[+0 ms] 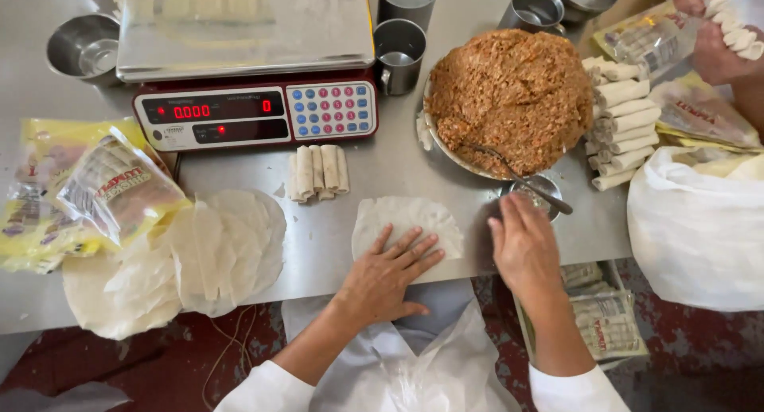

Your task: Manually assembling lumpia by placing meat filling on wrappers and rolling them into cylinders on a production table.

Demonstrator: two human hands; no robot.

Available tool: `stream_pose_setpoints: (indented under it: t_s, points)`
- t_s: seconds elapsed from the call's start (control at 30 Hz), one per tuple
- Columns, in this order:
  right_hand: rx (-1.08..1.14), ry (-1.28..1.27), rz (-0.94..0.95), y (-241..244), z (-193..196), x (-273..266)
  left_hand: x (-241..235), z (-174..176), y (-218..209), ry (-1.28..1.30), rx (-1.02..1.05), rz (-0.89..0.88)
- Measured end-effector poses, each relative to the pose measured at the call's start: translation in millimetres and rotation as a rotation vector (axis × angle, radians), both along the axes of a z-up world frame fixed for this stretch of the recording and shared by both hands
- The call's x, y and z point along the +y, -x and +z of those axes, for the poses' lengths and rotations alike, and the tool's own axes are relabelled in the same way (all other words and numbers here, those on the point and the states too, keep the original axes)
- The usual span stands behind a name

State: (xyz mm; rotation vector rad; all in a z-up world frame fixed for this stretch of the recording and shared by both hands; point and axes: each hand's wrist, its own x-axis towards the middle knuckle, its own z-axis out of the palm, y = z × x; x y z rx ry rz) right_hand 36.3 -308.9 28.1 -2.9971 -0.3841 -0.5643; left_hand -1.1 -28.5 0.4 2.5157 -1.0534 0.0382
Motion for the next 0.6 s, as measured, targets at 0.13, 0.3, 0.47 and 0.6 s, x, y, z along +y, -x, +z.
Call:
stream_pose_setpoints:
  t_s: [0.13, 0.3, 0.47, 0.6]
  points:
    - [0.166, -0.335, 0.319, 2, 13, 64, 3, -8, 0, -0.010, -0.002, -0.016]
    - [0.299, -0.313, 0.489, -48, -39, 83, 2, -27, -5, -0.031, 0.010, -0.023]
    - [0.684, -0.221, 0.444, -25, 27, 116, 5, -14, -8, -0.009, -0.048, -0.096]
    - [-0.044, -0.217, 0.354, -36, 16, 54, 5, -7, -6, -0.107, -0.175, -0.067]
